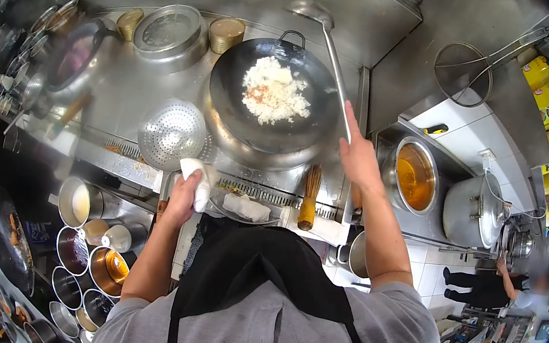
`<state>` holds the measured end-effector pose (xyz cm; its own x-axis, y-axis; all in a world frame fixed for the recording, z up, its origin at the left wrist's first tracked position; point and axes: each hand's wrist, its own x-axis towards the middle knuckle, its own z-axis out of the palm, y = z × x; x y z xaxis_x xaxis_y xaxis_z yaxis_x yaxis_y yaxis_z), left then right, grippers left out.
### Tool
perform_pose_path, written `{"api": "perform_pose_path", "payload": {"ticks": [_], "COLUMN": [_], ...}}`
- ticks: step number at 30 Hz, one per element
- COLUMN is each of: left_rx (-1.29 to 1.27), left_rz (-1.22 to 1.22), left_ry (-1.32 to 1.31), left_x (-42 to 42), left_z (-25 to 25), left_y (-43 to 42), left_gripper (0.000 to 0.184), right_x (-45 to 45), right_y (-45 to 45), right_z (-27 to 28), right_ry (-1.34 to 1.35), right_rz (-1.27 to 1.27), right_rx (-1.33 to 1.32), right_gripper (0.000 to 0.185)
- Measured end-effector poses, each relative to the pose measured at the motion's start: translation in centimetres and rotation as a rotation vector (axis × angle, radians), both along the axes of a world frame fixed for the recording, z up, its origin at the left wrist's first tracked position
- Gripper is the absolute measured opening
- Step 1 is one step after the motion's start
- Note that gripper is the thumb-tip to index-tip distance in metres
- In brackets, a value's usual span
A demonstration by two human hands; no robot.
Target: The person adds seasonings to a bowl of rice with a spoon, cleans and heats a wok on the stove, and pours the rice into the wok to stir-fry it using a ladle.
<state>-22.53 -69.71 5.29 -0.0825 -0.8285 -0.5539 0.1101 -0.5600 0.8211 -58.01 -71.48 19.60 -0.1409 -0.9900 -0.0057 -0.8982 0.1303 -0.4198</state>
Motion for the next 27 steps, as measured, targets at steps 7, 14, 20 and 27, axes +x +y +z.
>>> {"api": "perform_pose_path", "payload": {"ticks": [7,14,20,27], "left_rx": [0.135,0.269,0.175,0.073], "left_rz": [0.066,0.009,-0.028,0.004], "left_ry": [0.292,0.434,0.292,0.232], "left_x": [-8.2,-13.9,-14.8,-15.4], "left_z": [-0.7,-2.9,-6.1,-7.9], "left_y": [-3.7,-7.8,-9.7,-9.7], "left_gripper": [0.044,0.043,0.028,0.023], "right_x": [-0.4,-1.3,0.5,-1.8], "right_y": [-2.2,-2.7,1.6,-0.8], "right_z": [-10.5,-5.0,-0.5,-11.5], "right_ry": [0.142,0.041,0.133,0.295], "right_rz": [0.032,0.105,-0.017,0.005], "right_rx": [0.415,0.278,0.071,0.445], "right_gripper": [0.083,0.073,0.083,0.09]}}
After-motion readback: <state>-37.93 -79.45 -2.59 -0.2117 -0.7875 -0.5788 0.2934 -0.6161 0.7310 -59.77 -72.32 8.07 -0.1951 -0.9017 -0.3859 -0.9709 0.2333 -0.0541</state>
